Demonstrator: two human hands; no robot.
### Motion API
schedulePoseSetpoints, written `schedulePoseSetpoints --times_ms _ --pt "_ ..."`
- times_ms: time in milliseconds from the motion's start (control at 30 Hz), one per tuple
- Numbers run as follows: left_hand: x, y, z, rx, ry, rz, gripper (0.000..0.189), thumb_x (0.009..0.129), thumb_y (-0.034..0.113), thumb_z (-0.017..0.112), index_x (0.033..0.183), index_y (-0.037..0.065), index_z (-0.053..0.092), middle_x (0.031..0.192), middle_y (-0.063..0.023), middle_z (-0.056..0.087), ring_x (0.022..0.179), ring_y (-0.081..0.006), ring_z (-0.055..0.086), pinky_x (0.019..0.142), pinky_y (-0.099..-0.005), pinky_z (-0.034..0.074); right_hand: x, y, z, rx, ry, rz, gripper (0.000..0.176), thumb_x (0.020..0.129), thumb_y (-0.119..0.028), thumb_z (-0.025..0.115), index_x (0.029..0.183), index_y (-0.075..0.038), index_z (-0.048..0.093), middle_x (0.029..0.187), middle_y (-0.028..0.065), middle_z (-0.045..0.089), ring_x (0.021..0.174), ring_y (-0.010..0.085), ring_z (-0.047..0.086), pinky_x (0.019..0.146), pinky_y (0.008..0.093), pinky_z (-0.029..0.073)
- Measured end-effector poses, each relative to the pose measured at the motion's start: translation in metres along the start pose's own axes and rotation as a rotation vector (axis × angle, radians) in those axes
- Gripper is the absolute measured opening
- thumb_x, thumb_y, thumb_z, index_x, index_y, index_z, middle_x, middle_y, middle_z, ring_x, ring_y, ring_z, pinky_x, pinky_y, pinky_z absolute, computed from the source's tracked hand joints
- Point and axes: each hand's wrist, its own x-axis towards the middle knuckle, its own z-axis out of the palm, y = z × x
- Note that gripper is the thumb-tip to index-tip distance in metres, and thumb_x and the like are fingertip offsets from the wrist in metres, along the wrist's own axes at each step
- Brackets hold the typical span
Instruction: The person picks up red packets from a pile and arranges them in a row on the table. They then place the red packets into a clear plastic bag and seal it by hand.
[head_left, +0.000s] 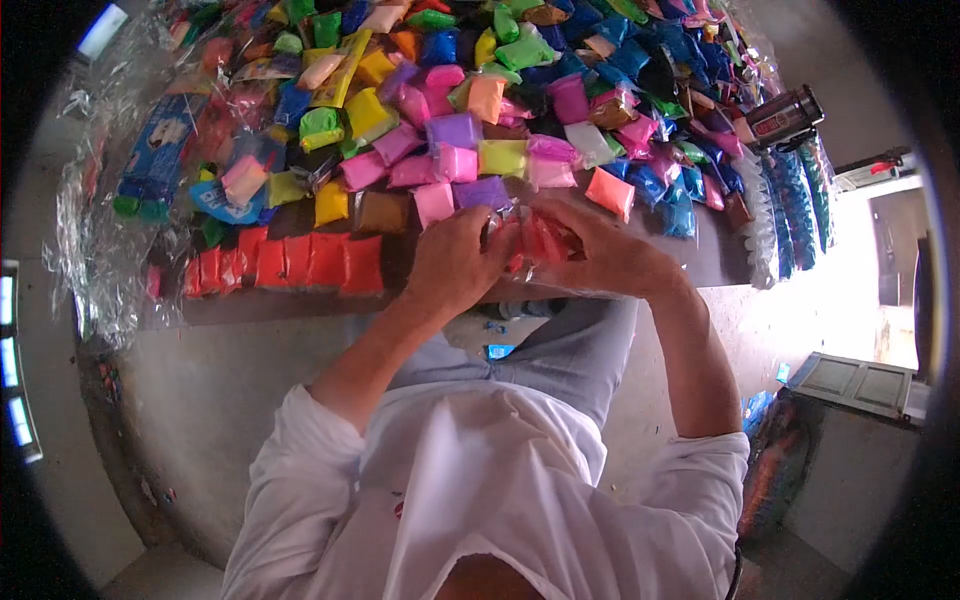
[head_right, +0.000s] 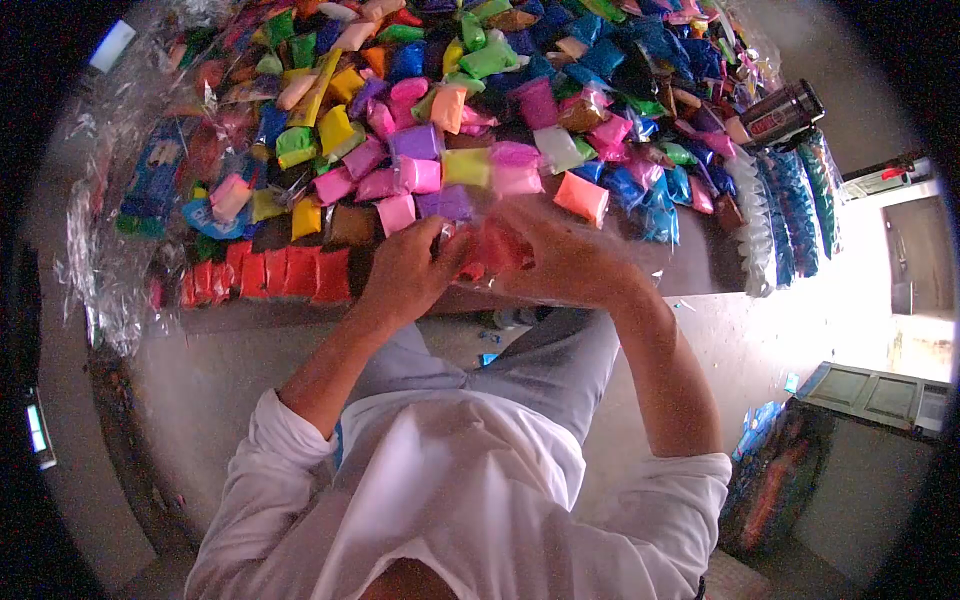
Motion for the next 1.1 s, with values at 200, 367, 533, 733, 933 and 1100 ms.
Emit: schedulePoseSetpoints --times_ms 200,367,533,733,933,1100 --pt "-0.002 -0.001 0.004 0.002 0.001 -0.030 0.031 0.089 0.033 0.053 0.085 0.002 0.056 0.077 -0.0217 0.060 0.076 -0.0410 0.059 0.063 -0.0469 0.046 -0.001 0.001 -0.003 -0.041 -0.009 -0.133 0.067 0.072 -0.025 0.072 0.129 -0.006 0.043 0.127 0.0156 0.046 0.117 0.0277 0.046 0.098 0.0339 0.039" --pt "0.000 -0.002 0.006 -0.011 0.028 -0.027 0.031 0.089 0.033 0.052 0.087 0.002 0.057 0.078 -0.0214 0.061 0.076 -0.0411 0.060 0.063 -0.0461 0.047 0.001 -0.009 -0.005 0.012 -0.067 0.017 0.067 0.072 -0.030 0.073 0.128 -0.005 0.045 0.120 0.0159 0.052 0.110 0.0282 0.051 0.093 0.0335 0.041" --pt "0.000 -0.003 0.006 -0.023 0.012 -0.046 0.032 0.090 0.033 0.052 0.087 0.002 0.058 0.076 -0.0212 0.061 0.072 -0.0392 0.060 0.061 -0.0450 0.046 0.000 -0.007 0.002 -0.061 0.016 -0.011 0.054 0.076 -0.037 0.069 0.115 -0.003 0.054 0.102 0.0153 0.059 0.091 0.0270 0.057 0.079 0.0355 0.045" --pt "0.000 -0.003 0.004 -0.107 -0.040 -0.088 0.037 0.089 0.037 0.049 0.082 0.000 0.054 0.076 -0.0232 0.059 0.075 -0.0429 0.058 0.066 -0.0500 0.045 -0.004 0.016 0.022 0.050 0.140 -0.086 0.041 0.086 -0.033 0.059 0.114 -0.004 0.054 0.097 0.0139 0.058 0.086 0.0231 0.057 0.076 0.0337 0.046" --pt "-0.004 -0.005 0.006 -0.201 -0.026 -0.081 0.037 0.090 0.035 0.050 0.079 0.000 0.054 0.073 -0.0233 0.058 0.072 -0.0424 0.058 0.064 -0.0482 0.044 0.001 0.028 0.030 0.165 0.219 -0.156 0.029 0.092 -0.020 0.052 0.116 -0.004 0.054 0.097 0.0085 0.059 0.087 0.0128 0.056 0.070 0.0280 0.048" --pt "-0.008 -0.003 0.006 -0.248 0.026 -0.045 0.034 0.089 0.032 0.053 0.080 -0.001 0.055 0.074 -0.0225 0.058 0.073 -0.0408 0.057 0.064 -0.0458 0.044 -0.001 0.022 0.029 0.251 0.170 -0.049 0.030 0.093 -0.018 0.050 0.118 -0.002 0.053 0.096 0.0073 0.059 0.090 0.0127 0.056 0.071 0.0262 0.049"
